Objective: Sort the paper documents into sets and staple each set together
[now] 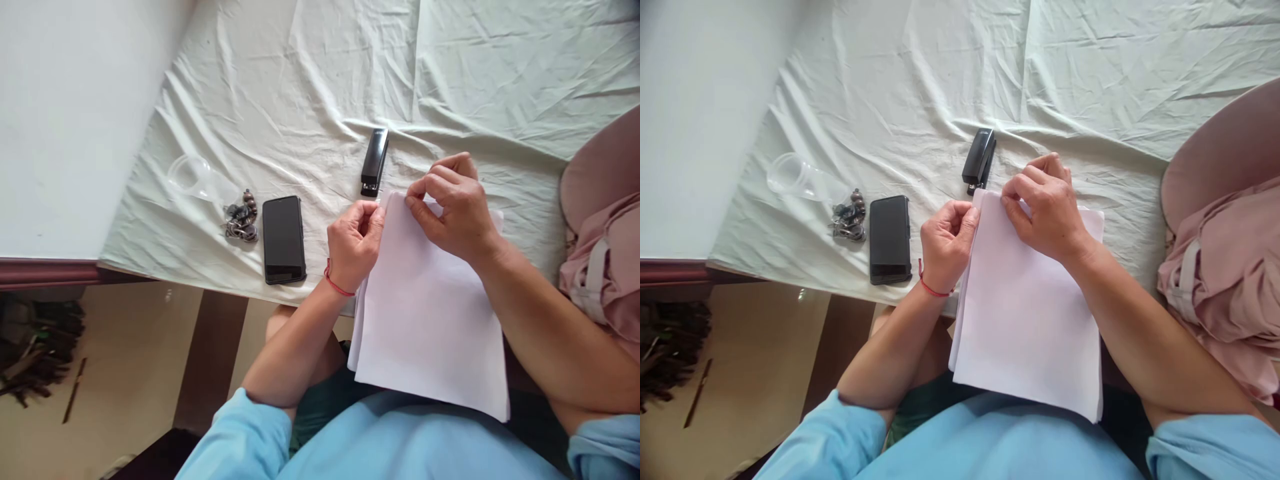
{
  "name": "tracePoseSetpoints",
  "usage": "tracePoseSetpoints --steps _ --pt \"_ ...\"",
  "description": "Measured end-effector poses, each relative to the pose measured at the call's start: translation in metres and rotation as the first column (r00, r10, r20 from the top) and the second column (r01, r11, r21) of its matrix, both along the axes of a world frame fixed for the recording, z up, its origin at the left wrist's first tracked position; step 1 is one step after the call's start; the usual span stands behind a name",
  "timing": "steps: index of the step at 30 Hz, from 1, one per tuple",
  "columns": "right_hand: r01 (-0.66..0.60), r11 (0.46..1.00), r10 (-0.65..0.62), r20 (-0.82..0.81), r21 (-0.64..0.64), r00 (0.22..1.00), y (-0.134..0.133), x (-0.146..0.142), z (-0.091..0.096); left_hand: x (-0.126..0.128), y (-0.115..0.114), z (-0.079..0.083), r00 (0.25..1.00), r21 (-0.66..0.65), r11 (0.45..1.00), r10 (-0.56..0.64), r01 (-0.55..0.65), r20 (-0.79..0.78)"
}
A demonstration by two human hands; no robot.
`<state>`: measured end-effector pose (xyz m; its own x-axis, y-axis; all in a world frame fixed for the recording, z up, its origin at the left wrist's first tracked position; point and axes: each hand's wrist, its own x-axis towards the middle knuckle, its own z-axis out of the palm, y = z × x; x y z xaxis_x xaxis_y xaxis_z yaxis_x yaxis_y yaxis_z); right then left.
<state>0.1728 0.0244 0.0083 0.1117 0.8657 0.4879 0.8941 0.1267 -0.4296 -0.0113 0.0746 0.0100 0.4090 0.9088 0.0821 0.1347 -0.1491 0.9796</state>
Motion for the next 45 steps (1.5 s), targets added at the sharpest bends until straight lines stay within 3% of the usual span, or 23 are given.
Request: tracePoseSetpoints --steps 11,22,33,45 --pt "0.019 1.0 -0.018 -0.038 0.007 0.999 0.0 -0.001 0.001 0.0 -0.001 -0.003 0.999 0.11 0.994 0.003 0.002 -0.052" --pt "0.034 0.999 -0.035 -0.054 -0.011 0.998 0.0 -0.001 0.001 0.001 -0.003 -0.001 0.998 0.119 0.993 0.009 -0.001 -0.064" --pt "0.017 1.0 -0.017 -0.061 0.001 0.998 0.001 0.005 -0.003 0.0 -0.001 -0.003 1.0 0.016 1.0 -0.003 0.003 0.017" --pt "0.058 0.998 -0.058 -0.024 0.027 0.998 0.003 -0.001 -0.003 0.002 0.01 -0.016 0.991 -0.219 0.975 0.006 0.024 0.134"
